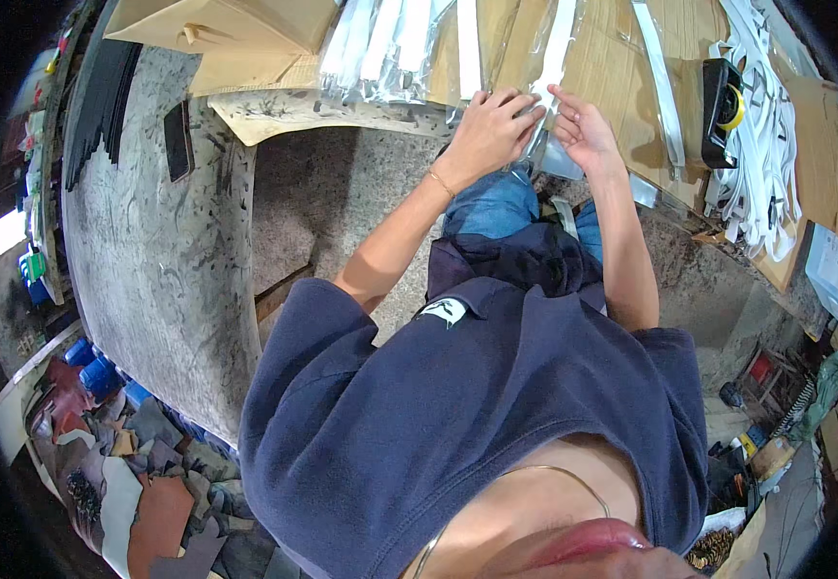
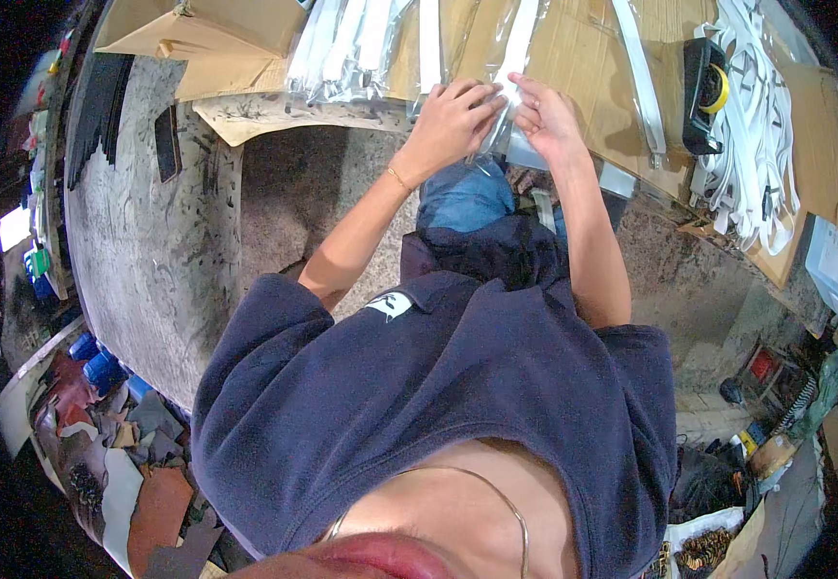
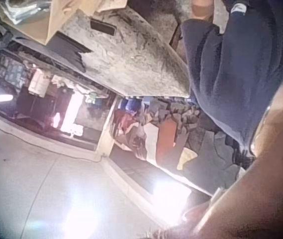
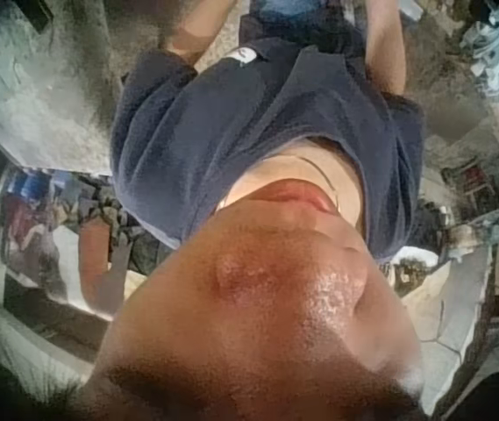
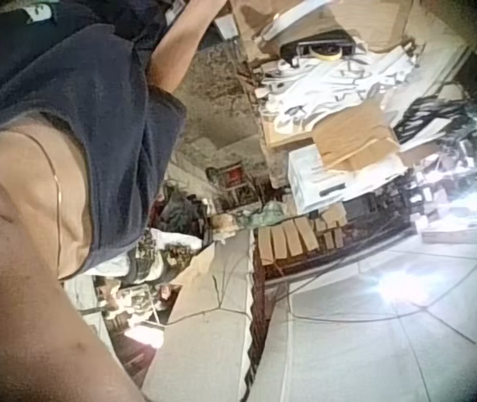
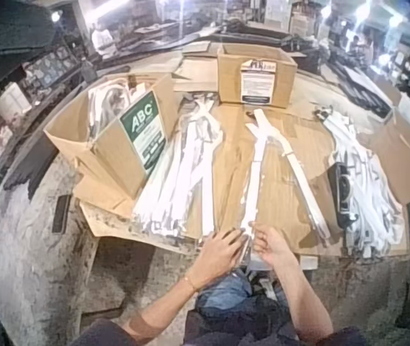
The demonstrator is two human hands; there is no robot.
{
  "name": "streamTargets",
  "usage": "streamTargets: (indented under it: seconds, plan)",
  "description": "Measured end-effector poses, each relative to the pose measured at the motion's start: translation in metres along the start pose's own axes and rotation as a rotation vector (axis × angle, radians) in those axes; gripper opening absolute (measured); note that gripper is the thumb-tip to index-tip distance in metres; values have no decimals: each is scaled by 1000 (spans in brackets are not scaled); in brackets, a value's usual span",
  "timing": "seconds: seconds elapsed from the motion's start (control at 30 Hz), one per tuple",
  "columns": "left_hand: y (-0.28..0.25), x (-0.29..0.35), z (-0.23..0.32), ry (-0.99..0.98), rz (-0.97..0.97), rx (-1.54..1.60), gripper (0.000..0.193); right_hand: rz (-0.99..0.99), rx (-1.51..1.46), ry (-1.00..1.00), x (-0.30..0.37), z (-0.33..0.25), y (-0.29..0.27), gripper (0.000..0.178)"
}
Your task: The recorder is assembling and organizing white leather or vinyl straps at a workshop table.
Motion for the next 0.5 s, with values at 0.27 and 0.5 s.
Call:
streamTargets:
  seconds: [0.27,0.5]
  plan:
    - [1,0,0,18,17,17,31,66,32,-64,-7,2,-5,23]
    - [3,2,-1,14,9,10,30,146,132,-89,-2,2,6,22]
Point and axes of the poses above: each hand's wrist, its own x-axis away from the middle knuckle, its own y-axis out of the palm, z = x × y, the point moved 4 cm from there along -x, towards the middle knuckle, and after that the axes turned 5 degrees about -z, right-handed, at the moved point
